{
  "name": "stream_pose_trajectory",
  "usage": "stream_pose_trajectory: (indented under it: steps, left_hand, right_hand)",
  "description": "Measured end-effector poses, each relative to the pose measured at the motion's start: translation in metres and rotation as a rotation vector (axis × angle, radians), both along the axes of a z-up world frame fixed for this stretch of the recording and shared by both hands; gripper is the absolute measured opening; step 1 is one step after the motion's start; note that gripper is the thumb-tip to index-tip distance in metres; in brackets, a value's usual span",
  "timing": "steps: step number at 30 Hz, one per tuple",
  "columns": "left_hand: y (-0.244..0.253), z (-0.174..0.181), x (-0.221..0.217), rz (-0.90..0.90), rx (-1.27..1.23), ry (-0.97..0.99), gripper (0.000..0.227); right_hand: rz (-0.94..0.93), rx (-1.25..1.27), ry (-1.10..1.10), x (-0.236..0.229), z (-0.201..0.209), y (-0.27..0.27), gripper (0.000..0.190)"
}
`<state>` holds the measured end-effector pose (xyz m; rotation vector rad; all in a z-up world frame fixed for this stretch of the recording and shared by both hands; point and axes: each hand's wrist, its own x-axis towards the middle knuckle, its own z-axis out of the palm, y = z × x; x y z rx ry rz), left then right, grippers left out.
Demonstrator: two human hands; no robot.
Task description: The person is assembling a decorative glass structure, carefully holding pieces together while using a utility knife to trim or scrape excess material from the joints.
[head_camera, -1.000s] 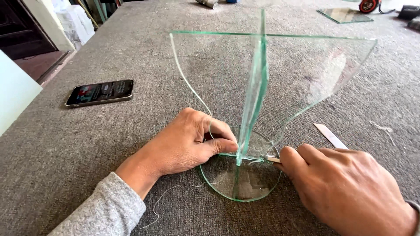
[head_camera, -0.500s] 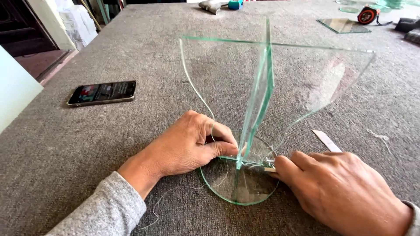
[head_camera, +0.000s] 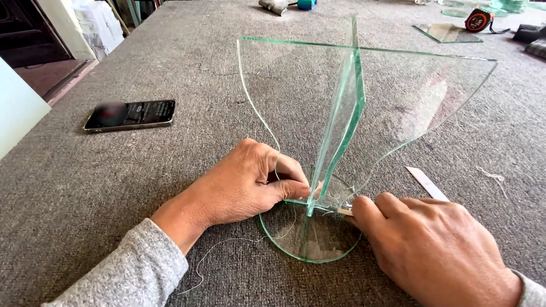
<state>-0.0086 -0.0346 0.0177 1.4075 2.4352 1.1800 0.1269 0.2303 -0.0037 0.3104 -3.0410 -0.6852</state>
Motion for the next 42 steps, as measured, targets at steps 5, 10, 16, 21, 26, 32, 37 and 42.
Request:
stream_pose_trajectory:
  steps: [5,10,16,21,26,32,37,42]
  left_hand:
    - [0.000,0.004,0.003,0.011,0.030,0.001,0.017]
    - [-0.001,0.003,0.001,0.017,0.002,0.016,0.017]
    - [0.000,0.003,0.003,0.019,0.008,0.019,0.016]
    - [0.000,0.002,0.002,0.058,-0.038,0.037,0.017]
    - [0.000,0.004,0.004,0.038,-0.002,0.015,0.017]
    - [0.000,0.010,0.007,0.031,0.000,0.049,0.017]
    - [0.000,0.003,0.004,0.044,-0.024,0.063,0.018]
    - [0.001,0.014,0.009,0.050,-0.016,0.003,0.018]
  right_hand:
    - [0.237,0.017,-0.025,0.001,-0.005,0.014,0.016]
    - [0.147,-0.050,-0.091,0.008,-0.002,0.009,0.017]
    - [-0.040,-0.004,-0.037,0.003,0.002,0.001,0.014]
    - [0.066,-0.030,0.024,0.001,-0.004,0.004,0.016]
    - [0.179,-0.035,0.084,0.002,-0.008,0.006,0.008]
    - [0.213,0.004,0.093,0.003,-0.004,0.003,0.009]
    - [0.351,-0.016,0.090,0.002,-0.006,0.009,0.004]
    - [0.358,-0.102,0.039,0.001,-0.008,0.012,0.006]
